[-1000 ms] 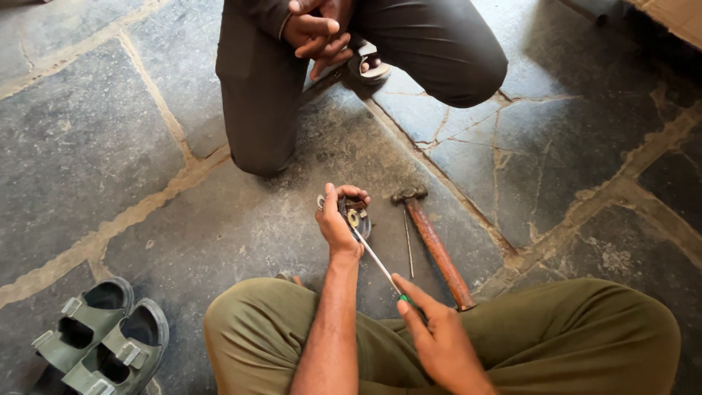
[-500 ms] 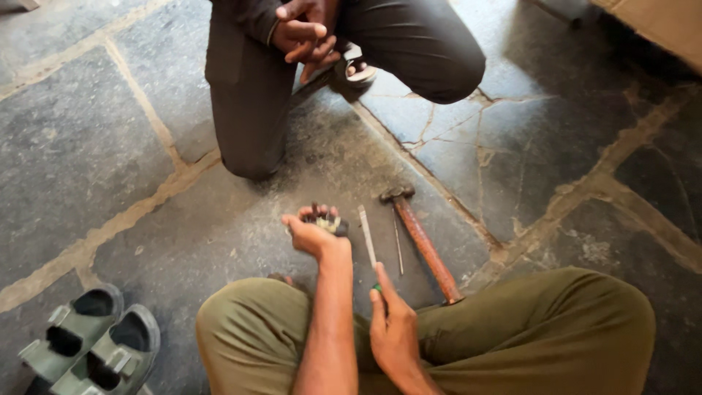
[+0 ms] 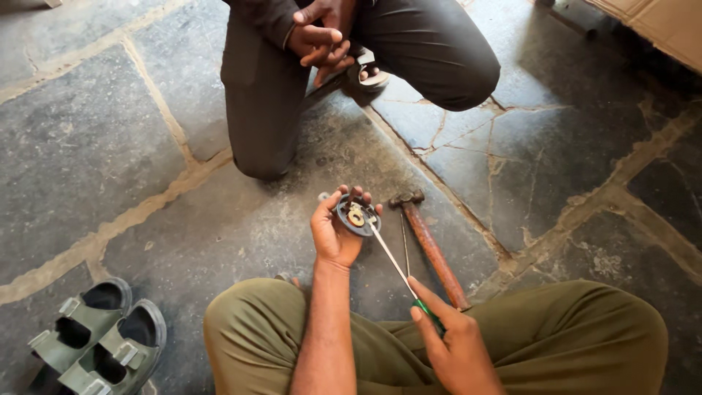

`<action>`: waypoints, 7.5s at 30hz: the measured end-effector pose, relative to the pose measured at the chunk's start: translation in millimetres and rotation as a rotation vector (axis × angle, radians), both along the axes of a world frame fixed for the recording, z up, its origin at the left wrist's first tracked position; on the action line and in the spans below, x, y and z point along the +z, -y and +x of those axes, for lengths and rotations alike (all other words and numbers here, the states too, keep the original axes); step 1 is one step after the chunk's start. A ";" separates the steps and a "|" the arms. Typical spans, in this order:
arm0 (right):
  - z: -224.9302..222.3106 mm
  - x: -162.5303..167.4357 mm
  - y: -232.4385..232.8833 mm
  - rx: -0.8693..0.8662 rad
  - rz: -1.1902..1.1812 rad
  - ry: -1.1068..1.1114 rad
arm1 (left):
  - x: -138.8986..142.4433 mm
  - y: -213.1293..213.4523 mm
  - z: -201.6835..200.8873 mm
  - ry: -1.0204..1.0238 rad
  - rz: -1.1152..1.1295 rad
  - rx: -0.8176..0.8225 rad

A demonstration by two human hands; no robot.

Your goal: The person sits on the floor and uses a hammer and screwdriver to disassemble a small circular electrical component. They remove the outer casing and then pull out the internal copper windings by hand.

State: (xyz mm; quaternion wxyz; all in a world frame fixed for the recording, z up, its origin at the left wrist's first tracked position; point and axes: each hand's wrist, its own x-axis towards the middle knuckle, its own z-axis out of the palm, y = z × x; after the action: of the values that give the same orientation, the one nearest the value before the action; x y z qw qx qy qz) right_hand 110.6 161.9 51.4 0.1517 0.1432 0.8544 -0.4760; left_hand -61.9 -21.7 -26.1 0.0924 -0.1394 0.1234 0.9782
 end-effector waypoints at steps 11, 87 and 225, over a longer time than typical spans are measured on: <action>1.8 4.0 16.6 0.122 -0.093 -0.189 | -23.5 -2.5 -4.3 -0.141 -0.123 0.050; 2.7 -8.5 2.7 0.077 0.003 -0.117 | -25.4 -6.2 0.5 -0.041 0.194 0.040; 46.0 -15.0 -43.1 0.120 0.419 -0.636 | 45.0 -27.5 42.4 -0.402 -0.041 -0.141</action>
State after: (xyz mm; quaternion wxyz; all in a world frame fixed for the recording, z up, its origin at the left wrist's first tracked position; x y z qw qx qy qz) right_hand 156.7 205.1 36.5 -0.1259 -0.0341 0.9443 -0.3022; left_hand -19.5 5.9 18.8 0.1312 0.0658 0.1689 0.9746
